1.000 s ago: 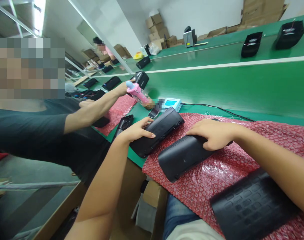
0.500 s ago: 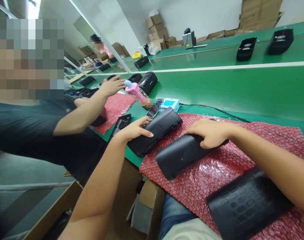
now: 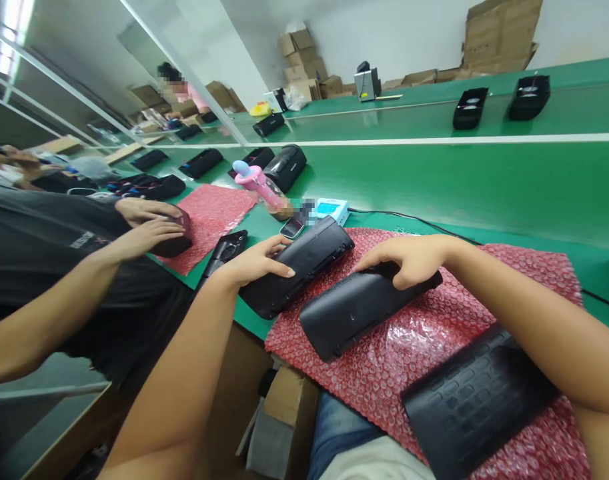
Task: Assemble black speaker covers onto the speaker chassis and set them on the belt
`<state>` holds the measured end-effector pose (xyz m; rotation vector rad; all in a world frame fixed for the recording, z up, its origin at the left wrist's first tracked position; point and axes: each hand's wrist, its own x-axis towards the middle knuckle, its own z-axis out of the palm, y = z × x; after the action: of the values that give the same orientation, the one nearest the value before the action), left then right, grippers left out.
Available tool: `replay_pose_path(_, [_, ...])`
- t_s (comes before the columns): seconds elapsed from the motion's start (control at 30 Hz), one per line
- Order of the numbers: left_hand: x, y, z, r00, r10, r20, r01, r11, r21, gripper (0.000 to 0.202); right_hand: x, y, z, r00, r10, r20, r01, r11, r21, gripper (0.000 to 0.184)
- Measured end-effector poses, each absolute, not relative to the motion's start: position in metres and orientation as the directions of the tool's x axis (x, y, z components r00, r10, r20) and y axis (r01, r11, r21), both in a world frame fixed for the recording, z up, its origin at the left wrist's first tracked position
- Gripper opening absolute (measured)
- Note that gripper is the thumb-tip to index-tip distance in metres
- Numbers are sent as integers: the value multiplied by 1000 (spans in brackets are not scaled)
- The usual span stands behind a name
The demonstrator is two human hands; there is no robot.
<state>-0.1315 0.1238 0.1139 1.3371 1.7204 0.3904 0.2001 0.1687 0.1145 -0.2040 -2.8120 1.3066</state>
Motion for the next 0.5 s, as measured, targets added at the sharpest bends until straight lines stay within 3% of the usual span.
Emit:
replay_pose_path(0.17, [-134,126,111,-30,893,-448,608,372,702,63,211,178,107,-962,272,37,14,186,-983,53])
replay_pose_path(0.3, [-136,127,108,-35,896,-442,612,369,699,67,212,175,102,-893,449,44,-123,-150,-981,48])
replay_pose_path(0.37, [-136,128,107,-35,896,-442,616,367,697,67,211,172,100,-831,554,36,-161,-178,-971,43])
replay_pose_path(0.5, [-136,127,108,-34,900,-435,638,354,684,69,207,167,97,-689,721,77,-153,-40,-987,34])
